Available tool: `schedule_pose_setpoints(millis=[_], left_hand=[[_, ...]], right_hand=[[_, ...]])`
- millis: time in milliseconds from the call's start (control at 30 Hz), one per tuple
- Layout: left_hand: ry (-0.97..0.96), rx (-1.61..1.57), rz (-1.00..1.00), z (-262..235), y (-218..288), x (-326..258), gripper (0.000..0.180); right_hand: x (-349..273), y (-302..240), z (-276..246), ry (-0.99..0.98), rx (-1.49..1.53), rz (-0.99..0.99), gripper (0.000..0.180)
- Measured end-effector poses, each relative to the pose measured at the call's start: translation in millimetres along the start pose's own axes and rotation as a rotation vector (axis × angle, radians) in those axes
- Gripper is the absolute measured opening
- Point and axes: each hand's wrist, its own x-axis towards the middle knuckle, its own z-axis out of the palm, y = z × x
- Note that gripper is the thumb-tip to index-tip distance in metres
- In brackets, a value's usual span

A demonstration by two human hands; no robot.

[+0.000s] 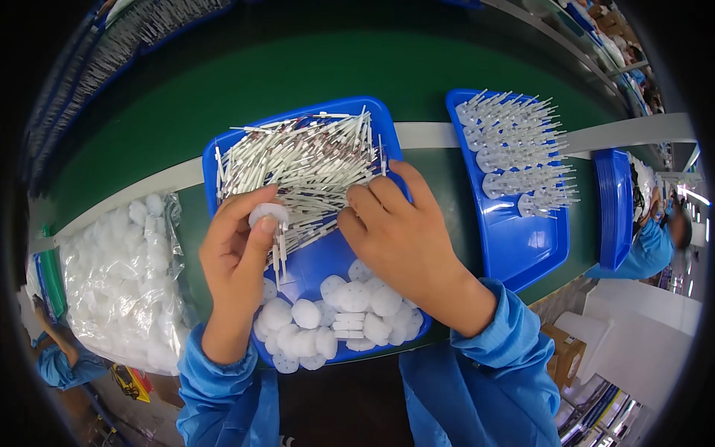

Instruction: The person inserts small white sticks into the holes of white circular plastic discs. They pick up a disc and a stick, align them, and push the stick into the disc. The completed items are placed into a blue tray on the right.

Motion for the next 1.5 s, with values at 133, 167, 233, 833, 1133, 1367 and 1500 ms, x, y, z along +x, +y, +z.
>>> schedule_pose_setpoints(millis=[133,167,233,833,1133,1367,1500], left_hand=[[0.002,-0.112,-0.082,2,-2,-2,0.037],[0.001,-0.144,-0.103,2,-2,-1,0.038],[-0.016,-0.12,-0.099,1,-3,-2,0.039],[-0.108,-0.058,-0.106,-3,-1,-2,0.038],[-0.06,-0.115,-0.122,-4,2,1,0.036],[-0.058,0.277,0.101,-2,4,5,0.037],[-0.063,0.38,0.204,0,2,6,0.039]], right_hand=[[5,2,-4,-0.071,-0.029,-0.007,0.006],[4,3,-3,-0.039,0.002,0.015,0.007],[1,8,-1,0.025,0.065,0.059,0.012],[3,-16,18,0.136,1.299,0.495,0.019],[5,-8,14,0.161,0.976,0.386,0.018],[4,-17,15,0.152,1.046,0.446,0.014],[7,-11,15,0.14,0.957,0.394,0.012]])
